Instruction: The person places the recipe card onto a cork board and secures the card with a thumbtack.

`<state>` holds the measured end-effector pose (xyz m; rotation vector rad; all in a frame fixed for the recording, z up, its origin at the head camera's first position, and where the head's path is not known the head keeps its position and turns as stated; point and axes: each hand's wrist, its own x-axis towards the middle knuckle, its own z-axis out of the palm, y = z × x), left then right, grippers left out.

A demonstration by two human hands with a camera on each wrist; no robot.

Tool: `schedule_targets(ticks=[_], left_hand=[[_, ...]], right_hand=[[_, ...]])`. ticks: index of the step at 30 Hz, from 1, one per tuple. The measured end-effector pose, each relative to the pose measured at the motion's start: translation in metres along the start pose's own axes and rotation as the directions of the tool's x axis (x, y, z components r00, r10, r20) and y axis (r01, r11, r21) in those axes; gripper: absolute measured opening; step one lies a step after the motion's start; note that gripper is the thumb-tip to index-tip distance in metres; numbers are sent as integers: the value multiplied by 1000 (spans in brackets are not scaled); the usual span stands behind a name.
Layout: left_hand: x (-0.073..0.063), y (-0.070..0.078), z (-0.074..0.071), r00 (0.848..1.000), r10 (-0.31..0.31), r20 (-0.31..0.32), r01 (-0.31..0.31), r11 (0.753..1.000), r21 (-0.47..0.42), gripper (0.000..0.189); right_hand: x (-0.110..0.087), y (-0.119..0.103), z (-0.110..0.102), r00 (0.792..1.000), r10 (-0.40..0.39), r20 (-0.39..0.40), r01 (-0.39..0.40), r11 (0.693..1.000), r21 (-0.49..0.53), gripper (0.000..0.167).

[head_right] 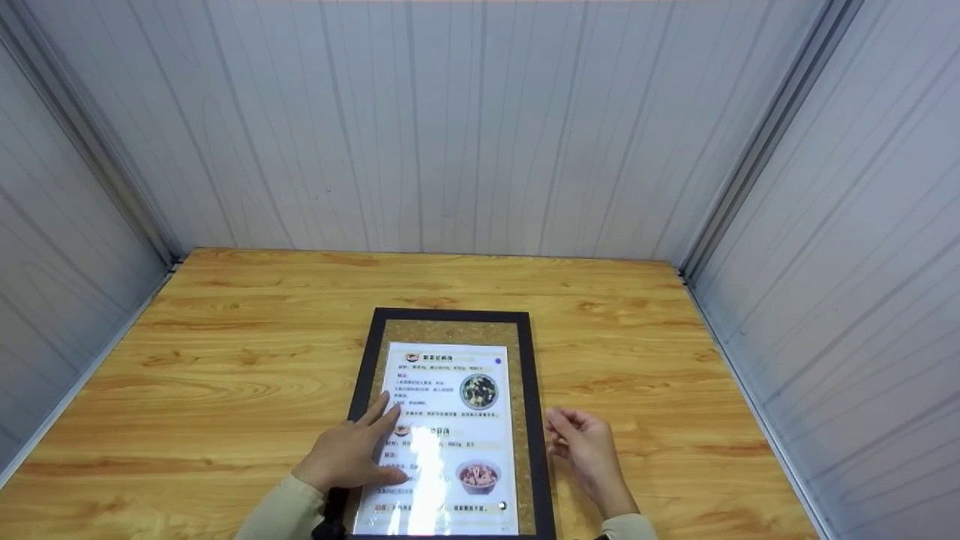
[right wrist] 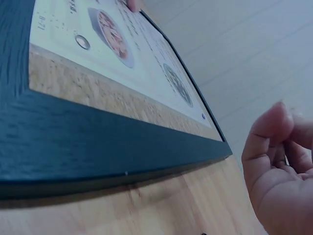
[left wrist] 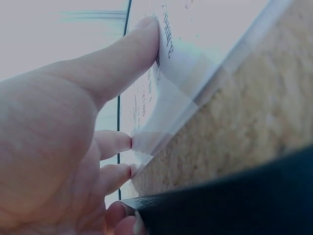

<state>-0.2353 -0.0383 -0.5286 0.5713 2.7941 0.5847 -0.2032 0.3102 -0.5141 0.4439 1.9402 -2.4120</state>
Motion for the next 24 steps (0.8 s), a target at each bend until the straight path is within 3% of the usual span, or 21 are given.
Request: schedule_targets(ticks=[5,9,14,18,20,24], left_hand=[[0,0,-1,1000,0,6,0,1000,-5,108],[0,1,-1,1000,-4,9,4,1000,-11,108],[-2,1,-3,1000,3,-4,-3,1000,3,107],[-3,2,-4,1000,15,-9,-15,1000,17,104],[-3,2,-5,1000,19,-7,-19,1000,9,101],[-4,1,-6,1000,27,-12,-27,1000,3,94]], right_hand=[[-6,-2,11,990,-26,142,41,994,-101,17],[-9,-4,21,966,-68,251,88,994,-70,18],[-13,-5,34,901,-130,414,163,986,-45,20],[-17,-4,46,850,-157,503,247,962,-117,17],[-19,-3,53,842,-155,516,279,945,-171,19],[-24,3,70,846,-144,513,328,899,-289,24]])
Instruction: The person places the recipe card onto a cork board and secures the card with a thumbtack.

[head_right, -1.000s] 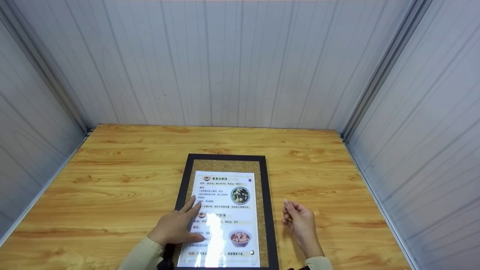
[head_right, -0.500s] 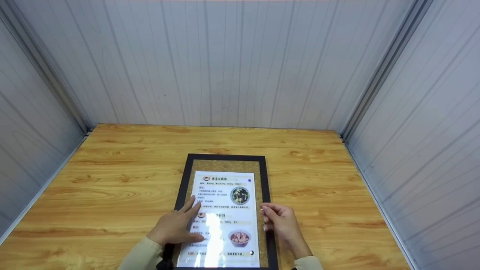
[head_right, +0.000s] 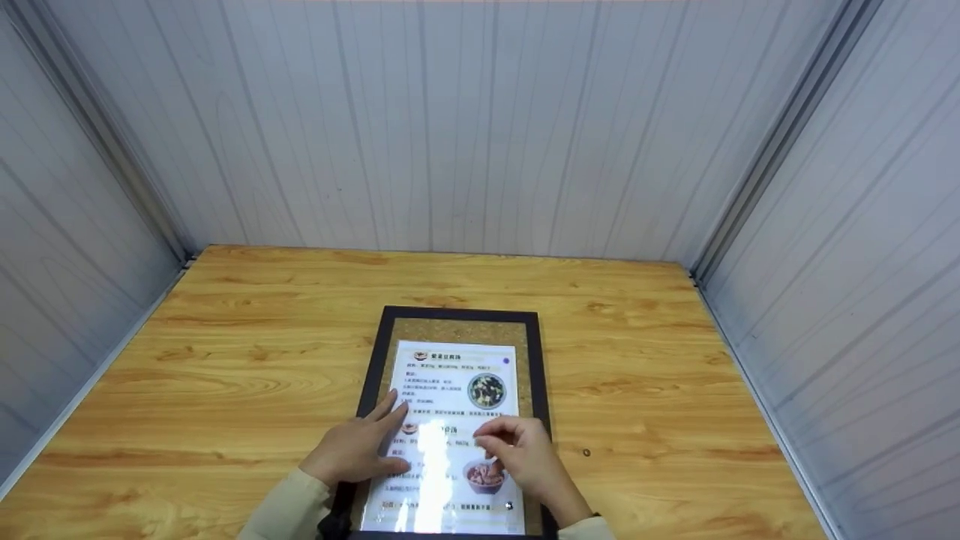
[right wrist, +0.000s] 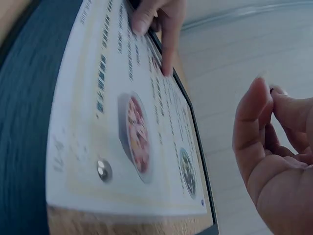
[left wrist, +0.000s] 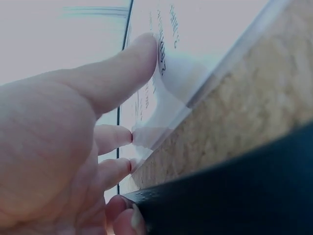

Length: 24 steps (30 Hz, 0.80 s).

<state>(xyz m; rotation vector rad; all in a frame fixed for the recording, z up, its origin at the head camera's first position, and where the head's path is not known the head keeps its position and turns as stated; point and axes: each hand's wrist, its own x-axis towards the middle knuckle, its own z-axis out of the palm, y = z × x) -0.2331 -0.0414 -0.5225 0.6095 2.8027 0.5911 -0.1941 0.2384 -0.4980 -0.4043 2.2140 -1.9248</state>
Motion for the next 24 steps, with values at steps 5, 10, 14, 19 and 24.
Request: schedule_targets(ticks=[5,10,14,19,24], left_hand=[[0,-1,1,1000,2,-16,-1,1000,17,92],[-1,-1,2,999,-9,-35,10,1000,27,90],[-1,0,2,999,-17,-38,18,1000,17,89],[-2,1,2,999,-6,-48,7,1000,19,87],[-3,2,1,997,6,-74,-4,1000,30,86]], right_hand=[[3,0,39,998,34,50,-28,993,-110,11],[6,5,79,991,-33,126,66,962,-267,3],[9,12,100,965,-142,222,218,905,-365,5],[13,19,113,921,-205,330,350,808,-474,5],[15,21,118,911,-206,358,392,702,-594,6]])
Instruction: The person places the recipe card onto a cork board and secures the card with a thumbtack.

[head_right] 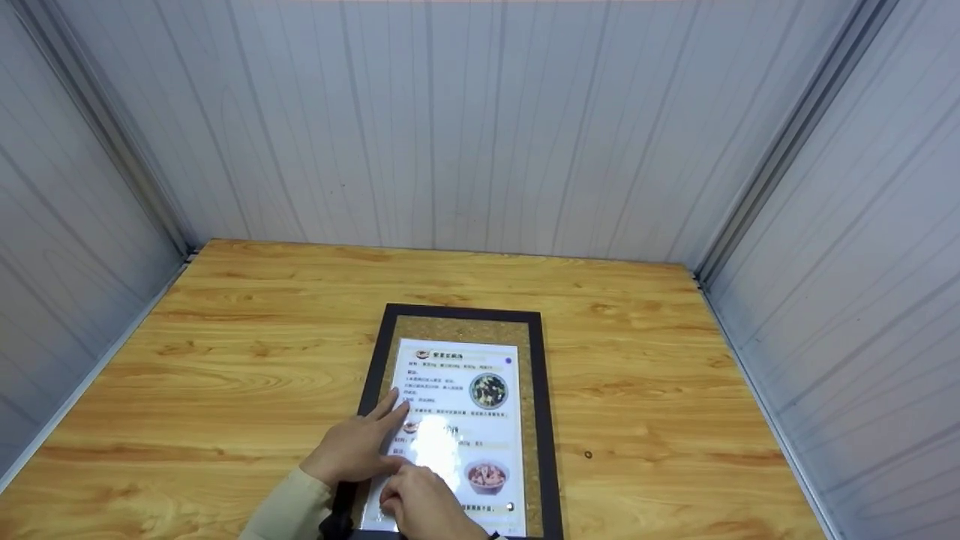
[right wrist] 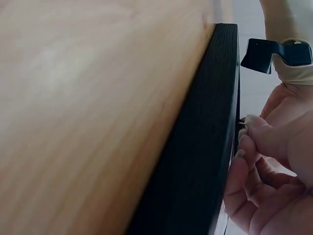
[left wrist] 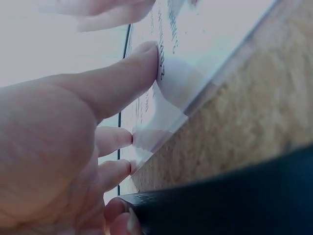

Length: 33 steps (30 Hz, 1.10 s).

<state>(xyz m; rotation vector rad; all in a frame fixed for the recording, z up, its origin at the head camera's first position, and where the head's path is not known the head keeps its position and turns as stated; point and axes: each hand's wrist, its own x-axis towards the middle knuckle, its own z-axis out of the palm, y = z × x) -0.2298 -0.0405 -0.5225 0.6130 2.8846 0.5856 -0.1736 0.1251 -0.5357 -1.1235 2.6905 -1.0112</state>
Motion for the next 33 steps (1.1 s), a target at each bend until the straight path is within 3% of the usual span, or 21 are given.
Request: schedule_targets(ticks=[6,19,26,33], left_hand=[[1,0,2,1000,-13,13,13,1000,-10,86],[1,-2,3,1000,-11,19,12,999,-30,86],[1,-2,5,1000,-2,2,3,1000,-20,77],[1,-1,4,1000,9,-11,-9,1000,-2,83]], right_hand=[[3,-5,0,992,105,65,-102,994,-44,7],[9,-12,3,985,154,80,-145,983,-111,10],[7,-8,3,978,189,83,-187,982,-35,10],[7,-7,3,974,213,82,-212,977,-25,10]])
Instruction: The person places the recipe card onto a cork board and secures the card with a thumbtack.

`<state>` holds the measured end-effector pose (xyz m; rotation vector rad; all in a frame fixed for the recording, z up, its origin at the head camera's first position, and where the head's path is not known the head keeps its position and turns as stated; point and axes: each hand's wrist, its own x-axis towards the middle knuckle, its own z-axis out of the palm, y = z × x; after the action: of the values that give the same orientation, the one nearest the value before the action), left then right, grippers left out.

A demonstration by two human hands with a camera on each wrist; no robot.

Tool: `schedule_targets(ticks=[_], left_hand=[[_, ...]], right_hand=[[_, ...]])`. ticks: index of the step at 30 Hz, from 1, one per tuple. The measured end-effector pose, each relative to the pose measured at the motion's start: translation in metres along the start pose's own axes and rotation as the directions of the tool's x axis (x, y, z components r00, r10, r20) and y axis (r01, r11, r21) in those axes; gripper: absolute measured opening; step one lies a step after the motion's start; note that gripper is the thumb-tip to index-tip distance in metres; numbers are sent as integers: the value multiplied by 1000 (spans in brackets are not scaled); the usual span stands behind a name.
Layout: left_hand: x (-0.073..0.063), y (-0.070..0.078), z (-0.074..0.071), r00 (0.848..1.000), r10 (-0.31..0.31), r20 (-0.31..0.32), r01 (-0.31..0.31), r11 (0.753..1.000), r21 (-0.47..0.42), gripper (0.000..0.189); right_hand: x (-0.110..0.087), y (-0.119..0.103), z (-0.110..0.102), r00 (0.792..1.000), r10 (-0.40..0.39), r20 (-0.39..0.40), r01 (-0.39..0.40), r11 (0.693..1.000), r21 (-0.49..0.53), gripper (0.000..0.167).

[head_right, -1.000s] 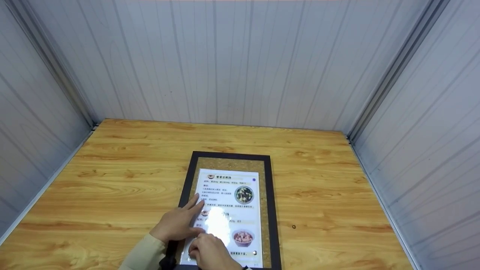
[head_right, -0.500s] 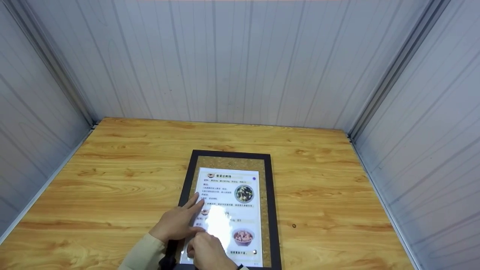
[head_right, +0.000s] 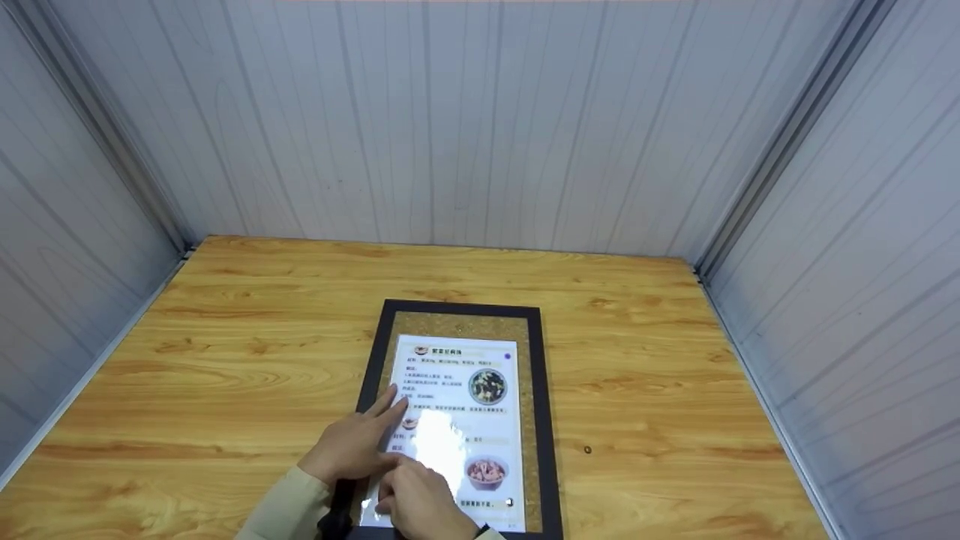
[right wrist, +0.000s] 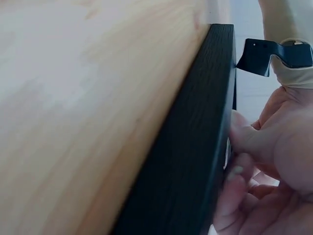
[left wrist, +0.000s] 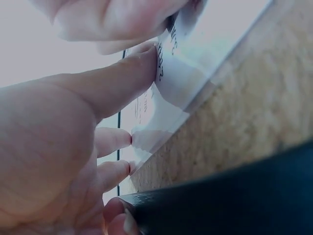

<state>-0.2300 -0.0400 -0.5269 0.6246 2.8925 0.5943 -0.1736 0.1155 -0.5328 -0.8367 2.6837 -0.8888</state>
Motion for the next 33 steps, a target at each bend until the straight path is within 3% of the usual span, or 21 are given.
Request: schedule_targets(ticks=[3,12,15,20,28,33], left_hand=[[-2,-1,0,1000,-4,6,4,1000,3,85],[-3,-4,-1,1000,-22,15,23,999,-27,89],[-2,-4,1,1000,-20,19,21,999,-34,89],[0,-2,1,999,-23,28,24,999,-32,88],[1,-1,1,999,-32,43,33,999,-14,89],[3,-2,1,997,-43,65,46,998,-39,90]], right_hand=[[-1,1,2,1000,19,10,-19,1000,15,7],[-9,8,5,996,-52,-68,56,996,71,6],[-12,12,2,996,-50,-79,62,984,166,6],[-17,19,-6,997,20,-74,8,933,360,3],[-27,34,-27,983,84,-166,-31,953,302,3],[-33,54,-51,947,111,-302,-36,969,245,2]])
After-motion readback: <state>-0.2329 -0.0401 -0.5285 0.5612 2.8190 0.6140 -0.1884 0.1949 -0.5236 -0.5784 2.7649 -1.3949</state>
